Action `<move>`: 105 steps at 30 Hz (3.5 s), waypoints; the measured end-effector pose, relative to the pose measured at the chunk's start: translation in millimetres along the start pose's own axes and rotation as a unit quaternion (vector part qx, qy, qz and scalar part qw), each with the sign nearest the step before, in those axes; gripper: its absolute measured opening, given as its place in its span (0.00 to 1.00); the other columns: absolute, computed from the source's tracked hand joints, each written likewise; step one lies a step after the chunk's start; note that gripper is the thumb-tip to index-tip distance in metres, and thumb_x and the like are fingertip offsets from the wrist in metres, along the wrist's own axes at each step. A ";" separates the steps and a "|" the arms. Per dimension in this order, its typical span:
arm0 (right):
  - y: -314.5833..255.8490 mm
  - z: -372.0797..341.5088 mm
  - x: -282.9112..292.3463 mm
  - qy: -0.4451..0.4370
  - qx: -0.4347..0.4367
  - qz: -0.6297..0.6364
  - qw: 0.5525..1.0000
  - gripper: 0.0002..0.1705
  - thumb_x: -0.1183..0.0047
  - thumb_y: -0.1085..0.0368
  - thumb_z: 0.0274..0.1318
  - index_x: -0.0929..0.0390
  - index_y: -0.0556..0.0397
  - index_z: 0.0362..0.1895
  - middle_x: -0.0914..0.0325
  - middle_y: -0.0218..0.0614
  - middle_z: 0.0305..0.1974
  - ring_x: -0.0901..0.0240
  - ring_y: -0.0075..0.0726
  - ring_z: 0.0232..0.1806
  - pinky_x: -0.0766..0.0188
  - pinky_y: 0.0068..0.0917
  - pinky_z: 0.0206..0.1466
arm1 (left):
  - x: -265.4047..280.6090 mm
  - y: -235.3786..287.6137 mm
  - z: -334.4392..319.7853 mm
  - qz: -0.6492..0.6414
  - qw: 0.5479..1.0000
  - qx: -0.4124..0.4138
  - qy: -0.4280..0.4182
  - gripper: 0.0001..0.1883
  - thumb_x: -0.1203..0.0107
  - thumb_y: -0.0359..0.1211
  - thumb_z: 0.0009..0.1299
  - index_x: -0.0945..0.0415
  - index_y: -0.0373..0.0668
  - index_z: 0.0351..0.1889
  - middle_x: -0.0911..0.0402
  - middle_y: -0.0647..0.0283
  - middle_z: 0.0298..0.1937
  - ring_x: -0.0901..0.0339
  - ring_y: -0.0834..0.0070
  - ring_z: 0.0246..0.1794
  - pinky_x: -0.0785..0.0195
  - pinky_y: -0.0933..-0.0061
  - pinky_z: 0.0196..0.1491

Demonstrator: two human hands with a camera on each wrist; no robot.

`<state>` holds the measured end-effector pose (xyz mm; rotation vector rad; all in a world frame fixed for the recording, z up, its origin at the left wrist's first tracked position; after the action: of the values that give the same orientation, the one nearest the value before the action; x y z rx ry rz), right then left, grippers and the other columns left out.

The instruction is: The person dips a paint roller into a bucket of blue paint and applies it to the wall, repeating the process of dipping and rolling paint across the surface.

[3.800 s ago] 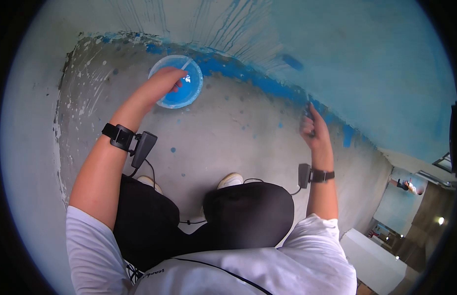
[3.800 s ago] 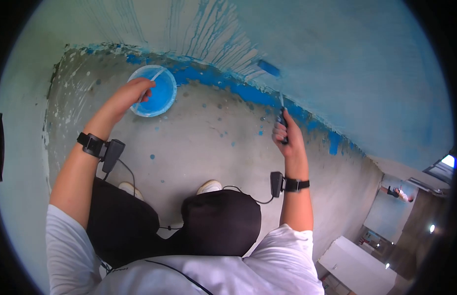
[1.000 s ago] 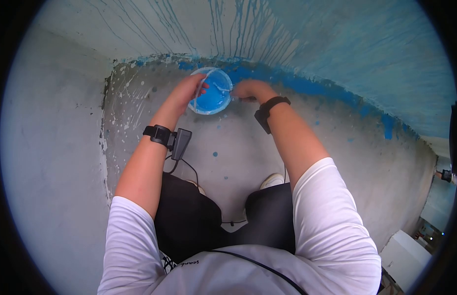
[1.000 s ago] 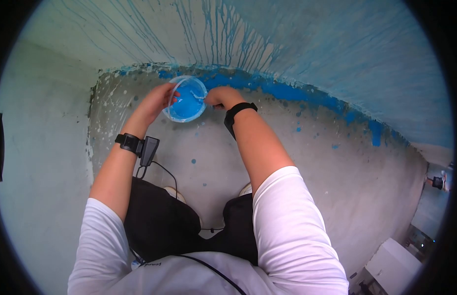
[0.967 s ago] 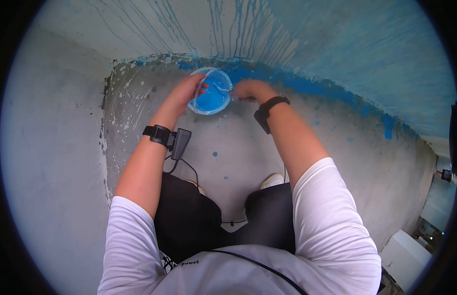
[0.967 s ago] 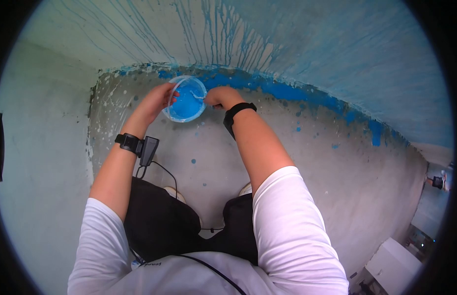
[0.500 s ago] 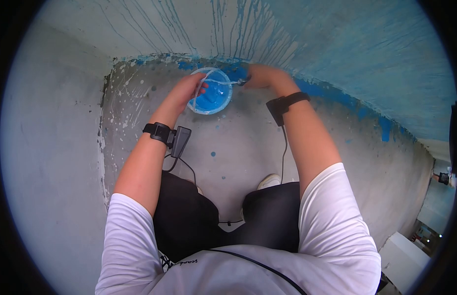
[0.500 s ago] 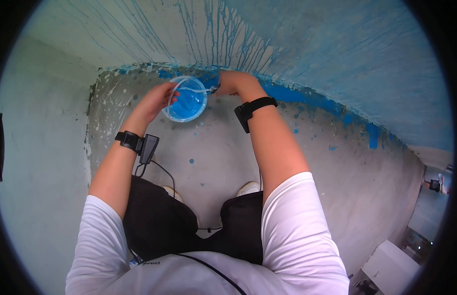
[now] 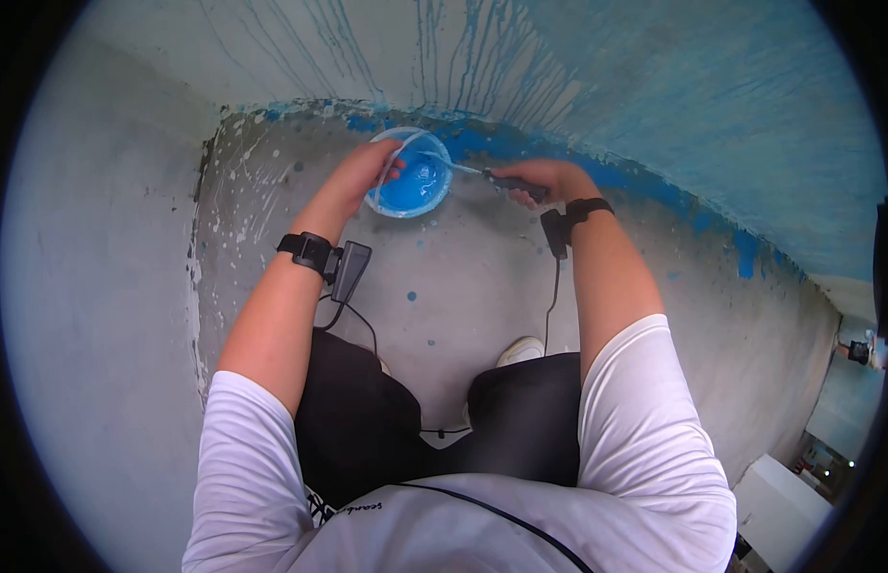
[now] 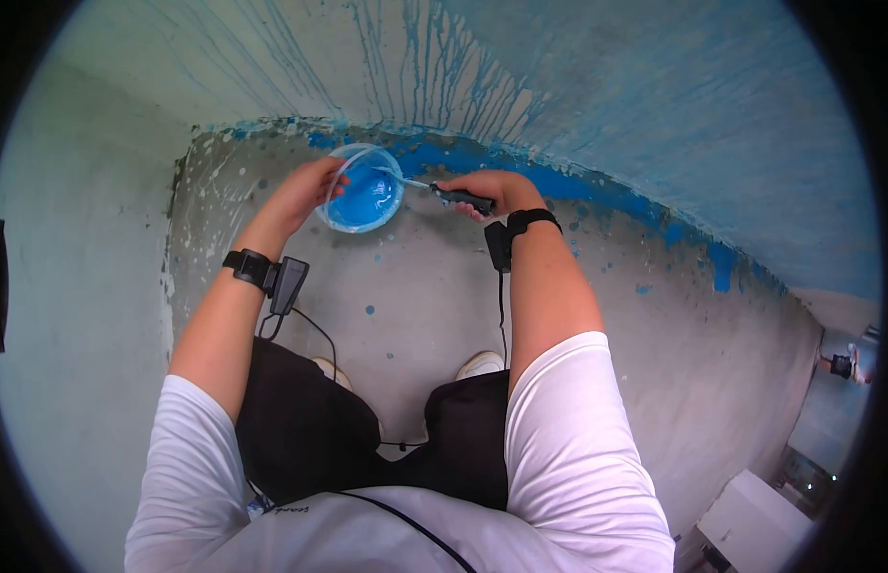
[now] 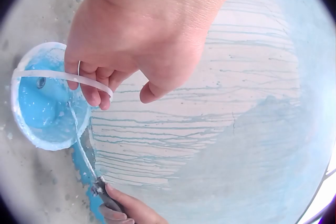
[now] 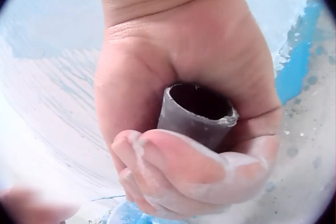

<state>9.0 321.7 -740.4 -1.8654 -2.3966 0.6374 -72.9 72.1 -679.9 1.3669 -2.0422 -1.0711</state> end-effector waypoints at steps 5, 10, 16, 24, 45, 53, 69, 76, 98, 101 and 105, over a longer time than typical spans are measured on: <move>0.7 4.3 1.0 -0.011 -0.005 0.003 1.000 0.17 0.48 0.49 0.62 0.26 0.48 0.29 0.33 0.19 0.17 0.41 0.10 0.13 0.44 0.10 0.15 | 1.3 -0.5 1.1 0.010 1.000 0.000 0.004 0.20 0.52 0.47 0.69 0.24 0.38 0.43 0.23 0.63 0.36 0.29 0.77 0.36 0.36 0.75 0.42; 0.3 6.4 1.4 -0.037 -0.008 0.029 0.999 0.18 0.50 0.49 0.63 0.24 0.49 0.30 0.34 0.18 0.17 0.43 0.10 0.13 0.47 0.10 0.14 | 0.8 -1.4 2.0 0.007 1.000 0.000 0.003 0.20 0.52 0.47 0.69 0.24 0.38 0.43 0.23 0.63 0.36 0.29 0.76 0.36 0.36 0.75 0.42; -4.4 3.9 7.0 0.007 0.001 -0.022 1.000 0.19 0.48 0.47 0.61 0.24 0.50 0.33 0.35 0.18 0.16 0.46 0.11 0.12 0.50 0.12 0.14 | 1.5 -0.8 2.8 0.022 1.000 -0.005 0.003 0.21 0.53 0.47 0.68 0.24 0.38 0.42 0.22 0.63 0.37 0.29 0.76 0.36 0.36 0.75 0.42; -54.2 -21.5 7.4 0.116 0.087 -0.396 0.907 0.24 0.45 0.43 0.55 0.22 0.52 0.29 0.30 0.28 0.17 0.36 0.26 0.17 0.38 0.30 0.24 | -1.7 2.1 1.8 0.014 1.000 -0.004 0.000 0.20 0.53 0.46 0.69 0.24 0.39 0.43 0.22 0.64 0.36 0.29 0.77 0.35 0.36 0.76 0.40; 29.1 -11.1 72.7 0.273 0.133 -0.327 0.895 0.29 0.35 0.42 0.41 0.21 0.57 0.29 0.22 0.39 0.26 0.30 0.41 0.25 0.32 0.34 0.32 | -0.4 -4.5 7.5 0.011 1.000 -0.004 -0.002 0.17 0.52 0.46 0.70 0.23 0.41 0.39 0.22 0.66 0.32 0.28 0.78 0.32 0.35 0.79 0.39; 19.7 -94.1 125.3 0.566 0.302 -0.213 0.737 0.23 0.39 0.46 0.46 0.20 0.56 0.29 0.23 0.46 0.24 0.28 0.53 0.26 0.33 0.40 0.32 | -3.2 -0.9 5.0 0.009 1.000 0.003 0.005 0.19 0.52 0.45 0.67 0.25 0.38 0.41 0.24 0.64 0.35 0.30 0.77 0.33 0.38 0.75 0.40; 59.9 -103.1 158.1 0.679 0.114 -0.165 0.706 0.19 0.45 0.52 0.50 0.17 0.55 0.34 0.20 0.53 0.34 0.24 0.61 0.38 0.28 0.48 0.40 | -5.4 0.4 -3.8 0.027 1.000 0.014 0.003 0.20 0.53 0.46 0.68 0.25 0.38 0.42 0.23 0.64 0.37 0.29 0.77 0.36 0.39 0.75 0.42; -50.5 -97.3 113.2 0.611 0.215 -0.172 0.742 0.20 0.48 0.53 0.50 0.18 0.59 0.34 0.21 0.55 0.32 0.25 0.64 0.38 0.30 0.47 0.42 | -3.9 -2.7 -3.7 0.028 0.999 0.015 -0.002 0.20 0.53 0.46 0.68 0.25 0.38 0.41 0.23 0.65 0.37 0.29 0.77 0.36 0.39 0.75 0.42; 69.4 -136.2 206.2 0.562 0.194 -0.330 0.733 0.29 0.44 0.42 0.52 0.21 0.60 0.35 0.22 0.50 0.26 0.25 0.57 0.28 0.31 0.42 0.36 | -8.5 -2.1 -0.3 0.030 0.999 0.016 -0.005 0.19 0.52 0.45 0.67 0.25 0.38 0.42 0.23 0.64 0.37 0.30 0.78 0.35 0.39 0.76 0.41; 76.5 -158.0 186.7 0.533 0.308 -0.316 0.722 0.25 0.48 0.46 0.58 0.24 0.60 0.38 0.24 0.48 0.24 0.28 0.56 0.24 0.32 0.41 0.34 | -7.4 -3.1 -1.6 0.035 0.999 0.022 -0.009 0.19 0.52 0.45 0.68 0.25 0.38 0.42 0.23 0.64 0.37 0.30 0.78 0.35 0.39 0.75 0.41; 94.6 -179.3 192.1 0.565 0.208 -0.341 0.722 0.22 0.52 0.51 0.62 0.26 0.60 0.41 0.23 0.52 0.26 0.26 0.61 0.30 0.32 0.45 0.34 | -9.0 0.0 -4.6 0.048 0.998 0.020 -0.019 0.19 0.52 0.45 0.68 0.25 0.38 0.42 0.23 0.64 0.36 0.30 0.78 0.35 0.39 0.75 0.41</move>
<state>92.5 572.5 -650.2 -0.6438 -1.6140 -0.0852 -65.9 78.6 -676.7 1.2627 -2.1446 -1.0264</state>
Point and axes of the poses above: each hand's wrist, its own z-axis towards the middle knuckle, its own x-axis out of the back of the hand, y = z × x, the point moved 9 cm from there along z, towards the middle knuckle
